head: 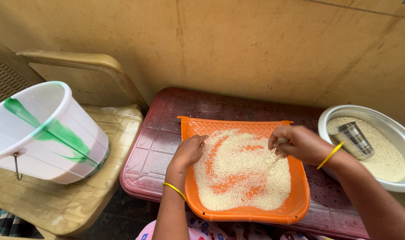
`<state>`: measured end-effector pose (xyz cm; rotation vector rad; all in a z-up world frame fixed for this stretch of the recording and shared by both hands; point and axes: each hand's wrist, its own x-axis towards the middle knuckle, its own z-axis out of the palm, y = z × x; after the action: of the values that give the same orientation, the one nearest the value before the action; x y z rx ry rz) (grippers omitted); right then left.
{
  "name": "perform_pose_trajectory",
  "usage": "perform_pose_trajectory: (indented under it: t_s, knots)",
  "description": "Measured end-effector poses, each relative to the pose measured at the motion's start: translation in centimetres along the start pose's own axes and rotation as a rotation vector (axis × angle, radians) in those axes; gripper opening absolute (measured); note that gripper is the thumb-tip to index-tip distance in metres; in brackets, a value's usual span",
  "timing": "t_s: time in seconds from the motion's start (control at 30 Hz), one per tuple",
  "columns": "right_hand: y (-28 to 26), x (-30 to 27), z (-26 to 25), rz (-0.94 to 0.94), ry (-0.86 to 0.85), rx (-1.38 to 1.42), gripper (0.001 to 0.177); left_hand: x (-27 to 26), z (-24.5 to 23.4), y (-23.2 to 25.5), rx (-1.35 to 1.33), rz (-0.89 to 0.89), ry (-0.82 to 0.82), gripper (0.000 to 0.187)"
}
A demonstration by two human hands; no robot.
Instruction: The person spreads rice in a winnowing basket by hand, picks out impurities, and pours the cleaned rice into a bucket.
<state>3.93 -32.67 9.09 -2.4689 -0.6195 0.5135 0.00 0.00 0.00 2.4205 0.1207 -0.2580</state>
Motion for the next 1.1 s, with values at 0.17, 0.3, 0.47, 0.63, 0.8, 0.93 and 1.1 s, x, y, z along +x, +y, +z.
perform_pose_trajectory:
  t_s: [0.17,0.3,0.47,0.63,0.8,0.93,1.1]
  knots:
    - [-5.6,-3.5,-5.7,-0.323,0.273,0.068,0.012,0.0,-0.1,0.5,-0.016,-0.044,-0.006,0.051]
    - [-6.8,-4.7,-7.3,-0.301,0.388,0.195,0.009,0.1,0.0,-0.1,-0.042,-0.004,0.015,0.050]
    - [-5.3,-3.5,-6.5,-0.248,0.395,0.250,0.014,0.0,0.0,-0.2,-0.054,0.016,0.012,0.049]
    - [-0.7,3.6,-1.7,-0.091,0.090,0.112,0.029,0.0,0.0,-0.2,-0.019,0.012,-0.003,0.048]
    - [4.1,10.6,5.7,0.268,-0.084,-0.019,0.054,0.2,0.2,-0.9,-0.025,0.081,0.015,0.049]
    - [4.6,13.3,9.5,0.275,0.002,-0.273,0.066,0.6,0.4,-1.2,-0.008,0.099,0.013,0.050]
    - [-2.2,10.6,14.0,0.020,-0.097,-0.294,0.056,0.7,0.5,-1.4,-0.060,0.104,0.017,0.049]
